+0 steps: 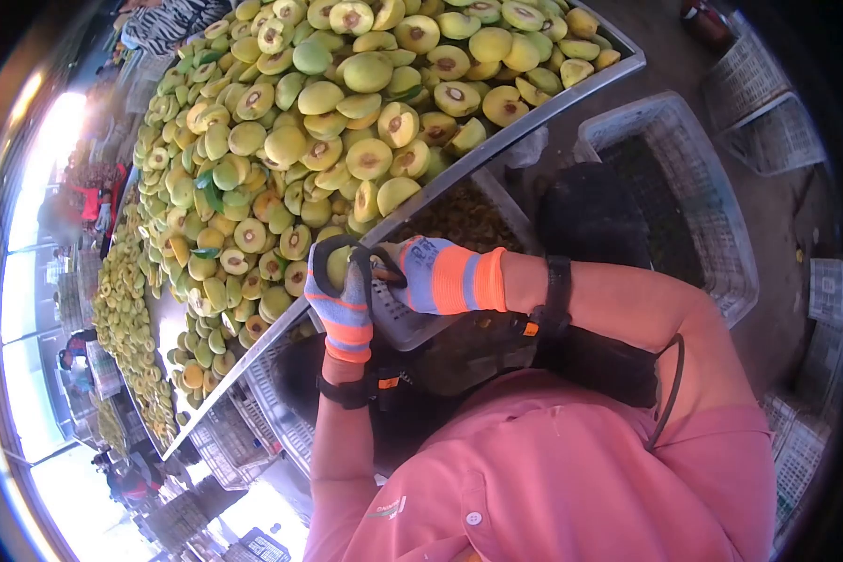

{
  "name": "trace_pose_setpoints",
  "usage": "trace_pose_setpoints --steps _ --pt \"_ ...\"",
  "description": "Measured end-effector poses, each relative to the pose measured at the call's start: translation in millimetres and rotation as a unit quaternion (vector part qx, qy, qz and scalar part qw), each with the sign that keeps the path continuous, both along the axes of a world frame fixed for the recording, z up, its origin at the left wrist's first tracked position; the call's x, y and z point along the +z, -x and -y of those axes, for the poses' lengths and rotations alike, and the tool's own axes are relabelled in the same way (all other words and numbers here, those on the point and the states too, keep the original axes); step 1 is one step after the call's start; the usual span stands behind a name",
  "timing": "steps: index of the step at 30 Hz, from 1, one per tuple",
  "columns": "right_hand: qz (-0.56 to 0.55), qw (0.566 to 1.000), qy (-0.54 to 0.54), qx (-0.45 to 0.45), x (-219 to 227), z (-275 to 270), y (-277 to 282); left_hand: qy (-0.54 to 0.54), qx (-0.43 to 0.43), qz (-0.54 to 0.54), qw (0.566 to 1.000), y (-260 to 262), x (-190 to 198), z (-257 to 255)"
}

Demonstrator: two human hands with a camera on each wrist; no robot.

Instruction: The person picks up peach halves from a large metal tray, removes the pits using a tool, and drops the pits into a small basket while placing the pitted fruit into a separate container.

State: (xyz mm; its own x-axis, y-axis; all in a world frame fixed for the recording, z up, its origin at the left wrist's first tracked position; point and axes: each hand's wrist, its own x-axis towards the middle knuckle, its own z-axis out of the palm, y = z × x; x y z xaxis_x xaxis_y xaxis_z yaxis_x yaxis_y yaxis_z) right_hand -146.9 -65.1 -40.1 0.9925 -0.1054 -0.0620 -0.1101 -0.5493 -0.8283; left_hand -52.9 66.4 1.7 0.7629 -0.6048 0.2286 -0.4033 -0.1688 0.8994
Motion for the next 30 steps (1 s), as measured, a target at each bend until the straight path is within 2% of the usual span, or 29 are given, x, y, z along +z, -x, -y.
trace_pose_setpoints --steps 3,8,12,16,19,21,25,27,28,30 --pt "0.034 0.999 0.000 0.015 -4 2 -2 0.018 -0.011 0.009 1.000 0 7 -2" --pt "0.015 0.998 0.009 0.053 -4 12 -2 -0.006 -0.036 0.038 0.999 -6 1 -6" --pt "0.001 0.993 -0.094 0.078 34 25 -1 -0.003 -0.040 0.040 0.998 -5 2 -6" --pt "0.059 0.977 -0.187 0.084 22 22 -2 -0.011 -0.028 0.061 0.998 -3 -1 -6" --pt "0.082 0.988 -0.107 0.079 20 21 -2 0.004 -0.033 0.061 0.998 -2 0 -4" --pt "0.050 0.995 -0.063 0.064 19 20 0 0.021 -0.035 0.065 0.997 -3 -4 -2" --pt "0.019 0.996 0.052 0.068 14 18 1 0.013 -0.018 -0.036 0.999 -2 -11 -3" --pt "-0.005 0.997 0.045 0.070 23 18 2 0.002 -0.004 -0.122 0.993 -3 -14 -4" --pt "-0.017 0.997 0.042 0.070 28 19 3 0.008 0.002 -0.104 0.995 -2 -15 -4" --pt "0.008 0.995 -0.094 0.038 36 15 3 0.021 0.016 -0.068 0.997 6 -7 3"
